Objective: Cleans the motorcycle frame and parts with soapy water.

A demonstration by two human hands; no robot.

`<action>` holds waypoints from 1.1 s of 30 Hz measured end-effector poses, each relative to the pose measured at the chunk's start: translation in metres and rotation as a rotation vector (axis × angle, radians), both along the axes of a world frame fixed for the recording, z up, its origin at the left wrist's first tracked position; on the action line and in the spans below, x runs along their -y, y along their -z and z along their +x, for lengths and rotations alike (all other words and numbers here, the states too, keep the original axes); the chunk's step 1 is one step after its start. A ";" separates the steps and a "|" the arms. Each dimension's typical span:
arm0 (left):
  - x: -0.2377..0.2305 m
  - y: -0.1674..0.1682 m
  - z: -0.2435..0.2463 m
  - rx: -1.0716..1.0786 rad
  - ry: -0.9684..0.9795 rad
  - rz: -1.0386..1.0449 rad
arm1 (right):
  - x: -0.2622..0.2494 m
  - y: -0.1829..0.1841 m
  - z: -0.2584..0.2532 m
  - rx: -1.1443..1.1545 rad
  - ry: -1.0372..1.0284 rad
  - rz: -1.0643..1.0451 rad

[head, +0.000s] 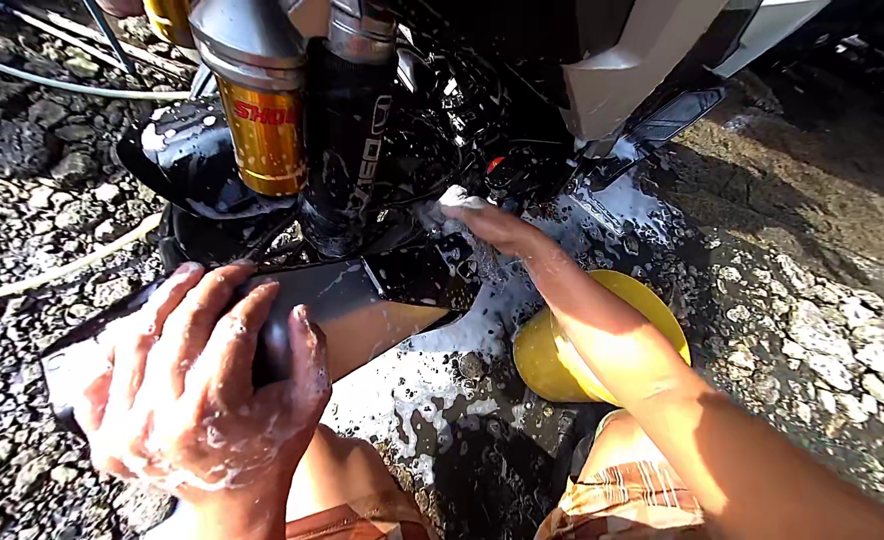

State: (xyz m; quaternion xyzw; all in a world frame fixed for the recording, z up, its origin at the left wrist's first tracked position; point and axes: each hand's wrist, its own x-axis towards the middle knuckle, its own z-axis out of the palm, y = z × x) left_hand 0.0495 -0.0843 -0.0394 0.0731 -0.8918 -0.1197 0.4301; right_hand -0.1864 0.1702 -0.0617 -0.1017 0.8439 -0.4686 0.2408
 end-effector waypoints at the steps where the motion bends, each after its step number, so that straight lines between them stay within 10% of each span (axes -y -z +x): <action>1: 0.000 0.000 0.000 -0.005 0.001 -0.004 | -0.009 0.008 0.004 0.065 0.142 -0.130; 4: 0.003 0.001 -0.001 -0.028 0.012 -0.029 | -0.008 0.019 0.003 0.086 0.431 -0.354; 10: 0.002 0.001 0.002 -0.005 0.001 -0.009 | 0.006 0.017 -0.012 -0.019 0.153 -0.049; 24: 0.000 -0.001 0.002 -0.036 0.017 -0.025 | -0.007 0.028 -0.006 0.225 0.591 -0.407; 33: -0.002 -0.003 0.001 -0.039 0.013 -0.007 | -0.015 0.024 -0.010 0.142 0.470 -0.321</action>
